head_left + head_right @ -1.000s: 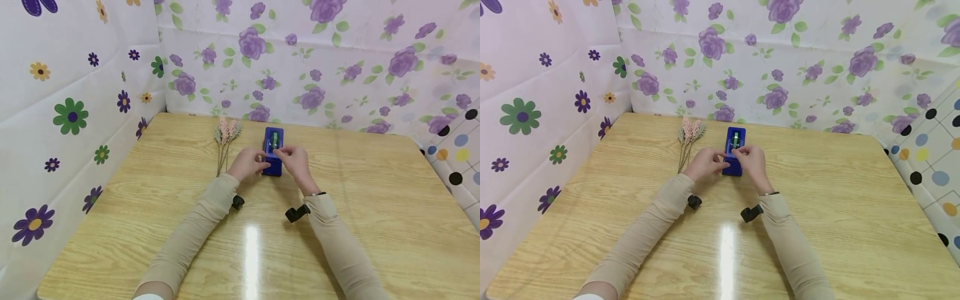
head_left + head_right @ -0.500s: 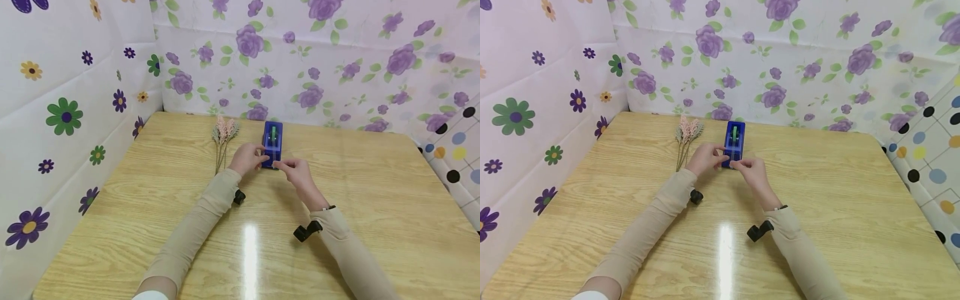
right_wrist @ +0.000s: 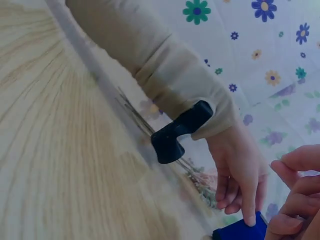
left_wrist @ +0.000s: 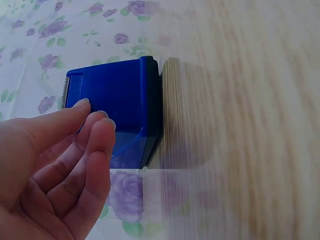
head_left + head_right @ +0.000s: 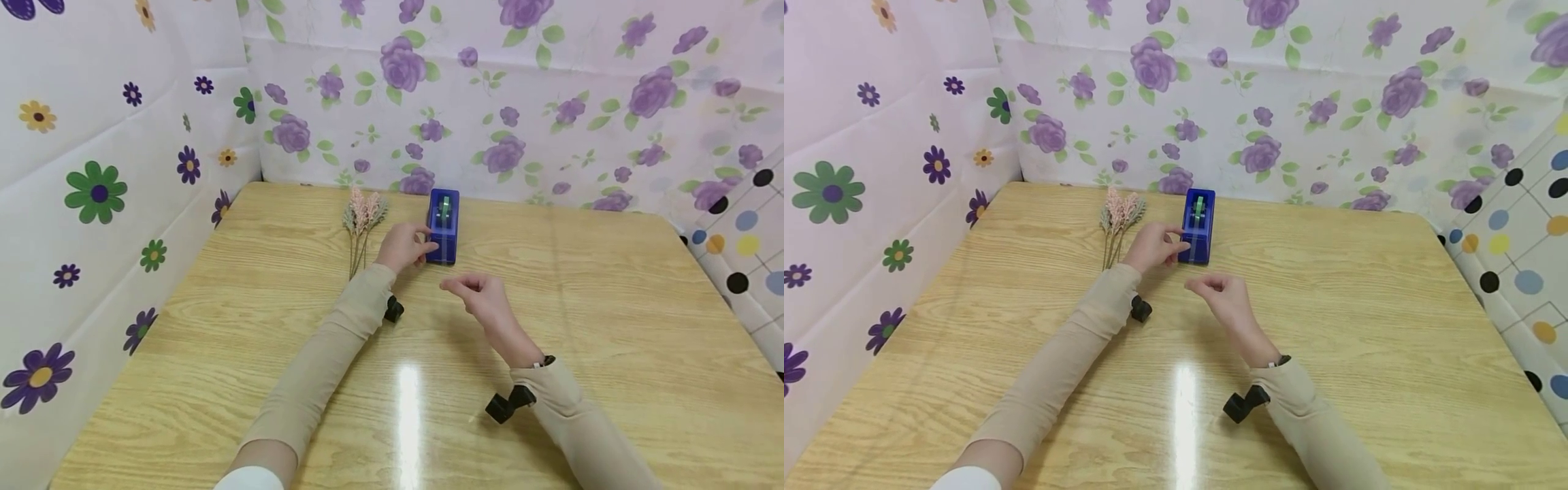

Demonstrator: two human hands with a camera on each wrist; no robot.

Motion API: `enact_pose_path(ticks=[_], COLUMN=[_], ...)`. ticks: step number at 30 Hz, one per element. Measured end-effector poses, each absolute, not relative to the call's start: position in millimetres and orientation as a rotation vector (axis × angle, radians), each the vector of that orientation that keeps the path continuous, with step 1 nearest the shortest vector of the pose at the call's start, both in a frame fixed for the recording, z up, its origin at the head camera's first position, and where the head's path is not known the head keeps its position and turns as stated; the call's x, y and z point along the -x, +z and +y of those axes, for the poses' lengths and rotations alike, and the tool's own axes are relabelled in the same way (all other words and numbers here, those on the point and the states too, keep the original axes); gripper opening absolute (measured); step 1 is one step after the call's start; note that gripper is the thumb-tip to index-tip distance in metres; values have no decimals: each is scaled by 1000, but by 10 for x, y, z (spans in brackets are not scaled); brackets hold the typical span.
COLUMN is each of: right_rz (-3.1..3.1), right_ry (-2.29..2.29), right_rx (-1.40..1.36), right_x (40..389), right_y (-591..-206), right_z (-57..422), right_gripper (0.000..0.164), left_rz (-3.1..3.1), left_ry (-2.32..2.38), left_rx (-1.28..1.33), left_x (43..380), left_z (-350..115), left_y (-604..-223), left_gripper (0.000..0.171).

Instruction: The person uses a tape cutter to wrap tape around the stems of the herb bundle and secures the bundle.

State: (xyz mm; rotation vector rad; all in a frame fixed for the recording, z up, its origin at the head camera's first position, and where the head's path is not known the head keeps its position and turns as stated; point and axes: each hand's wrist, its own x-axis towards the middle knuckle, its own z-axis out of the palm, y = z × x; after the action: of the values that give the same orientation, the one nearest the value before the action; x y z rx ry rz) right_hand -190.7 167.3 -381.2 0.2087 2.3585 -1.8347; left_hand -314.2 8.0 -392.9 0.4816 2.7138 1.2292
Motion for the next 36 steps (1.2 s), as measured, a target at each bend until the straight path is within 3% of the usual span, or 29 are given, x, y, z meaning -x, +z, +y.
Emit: enact_pose_path(ticks=[13,17,21,29,36], right_rz=[2360,2359,2348,2317,2264], right_ry=[-1844,-1840,-1850,-1924,-1952], right_rx=[-252,-237,-201,-164,-172], right_x=[1913,1931,1940,1924,1901], right_y=[-3917,-3931,-3919,-3921,-3972], right_z=[1752,1768,1750,1705,1683], right_gripper=[24,27,35,37,32], left_rz=[2731,2722,2704,2840,2890], left_ry=[1261,1172,1082,788,476], left_rx=[-450,-523,-589,-697,-856], left_x=[3206,3216,3213,3256,3326], left_z=[167,133,-50,-613,-983], left_y=[-3897,-3828,-3703,-3479,-3580], left_gripper=[39,47,55,34,35])
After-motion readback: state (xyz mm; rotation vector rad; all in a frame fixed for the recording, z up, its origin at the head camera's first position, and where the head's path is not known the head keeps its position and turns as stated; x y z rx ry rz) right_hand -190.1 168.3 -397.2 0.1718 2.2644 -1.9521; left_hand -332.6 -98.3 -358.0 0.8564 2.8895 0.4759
